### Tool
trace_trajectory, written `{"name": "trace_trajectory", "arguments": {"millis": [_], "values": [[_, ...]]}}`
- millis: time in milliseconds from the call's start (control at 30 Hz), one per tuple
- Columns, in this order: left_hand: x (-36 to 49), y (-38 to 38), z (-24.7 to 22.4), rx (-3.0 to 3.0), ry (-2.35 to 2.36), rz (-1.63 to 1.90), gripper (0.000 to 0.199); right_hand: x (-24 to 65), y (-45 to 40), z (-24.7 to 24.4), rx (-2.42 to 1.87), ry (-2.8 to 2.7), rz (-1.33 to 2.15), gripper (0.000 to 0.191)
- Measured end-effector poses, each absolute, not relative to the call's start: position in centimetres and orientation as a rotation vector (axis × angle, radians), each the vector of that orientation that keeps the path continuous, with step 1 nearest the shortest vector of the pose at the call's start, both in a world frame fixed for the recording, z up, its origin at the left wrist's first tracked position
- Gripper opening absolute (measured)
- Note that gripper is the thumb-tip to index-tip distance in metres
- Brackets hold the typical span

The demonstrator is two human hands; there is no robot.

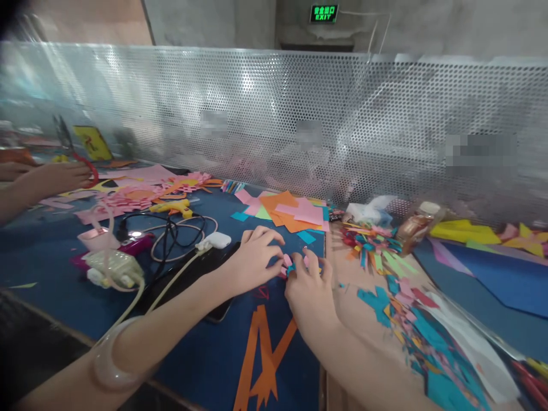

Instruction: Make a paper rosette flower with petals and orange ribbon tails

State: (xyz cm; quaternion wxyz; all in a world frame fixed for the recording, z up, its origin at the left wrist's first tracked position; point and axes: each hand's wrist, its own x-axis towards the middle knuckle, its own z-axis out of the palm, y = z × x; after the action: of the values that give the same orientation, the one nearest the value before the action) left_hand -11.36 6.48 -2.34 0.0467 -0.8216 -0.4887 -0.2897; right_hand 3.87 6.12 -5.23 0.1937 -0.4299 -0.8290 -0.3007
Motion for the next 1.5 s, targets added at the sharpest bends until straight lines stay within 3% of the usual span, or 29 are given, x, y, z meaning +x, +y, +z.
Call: {"name": "trace_trajectory", "arguments": {"millis": [367,533,600,700,800,1000,1500], "values": [[-11.9,6.6,-1.9,-2.328,-1.642,-1.153,0.013,3.7,5.9,-3.6,-1.265,-2.331,-0.561,0.017],[-11.9,6.8,-1.6,-2.351,-1.678,-1.336,0.016,6.1,8.0,0.9,-1.337,-2.157,0.005,0.016],[-11.6,7.0,-1.6,-2.463,-1.659,-1.534,0.025,7.1,8.4,3.0,-1.297,-2.143,0.28,0.016],[-10.9,7.2,-1.6,-2.815,-1.539,-2.134,0.046,8.0,8.0,4.7,-1.2,-1.996,0.829,0.014],[-10.1,7.0,-1.7,-3.185,-1.345,-2.51,0.045,8.3,7.3,4.6,-1.199,-1.812,1.108,0.015],[-9.6,6.0,-1.7,-3.045,-1.547,-2.699,0.027,8.5,6.8,3.8,-1.178,-1.69,1.156,0.017],[-9.4,5.5,-1.4,-2.998,-1.649,-2.738,0.03,8.2,6.7,3.5,-1.155,-1.87,1.11,0.021]]}}
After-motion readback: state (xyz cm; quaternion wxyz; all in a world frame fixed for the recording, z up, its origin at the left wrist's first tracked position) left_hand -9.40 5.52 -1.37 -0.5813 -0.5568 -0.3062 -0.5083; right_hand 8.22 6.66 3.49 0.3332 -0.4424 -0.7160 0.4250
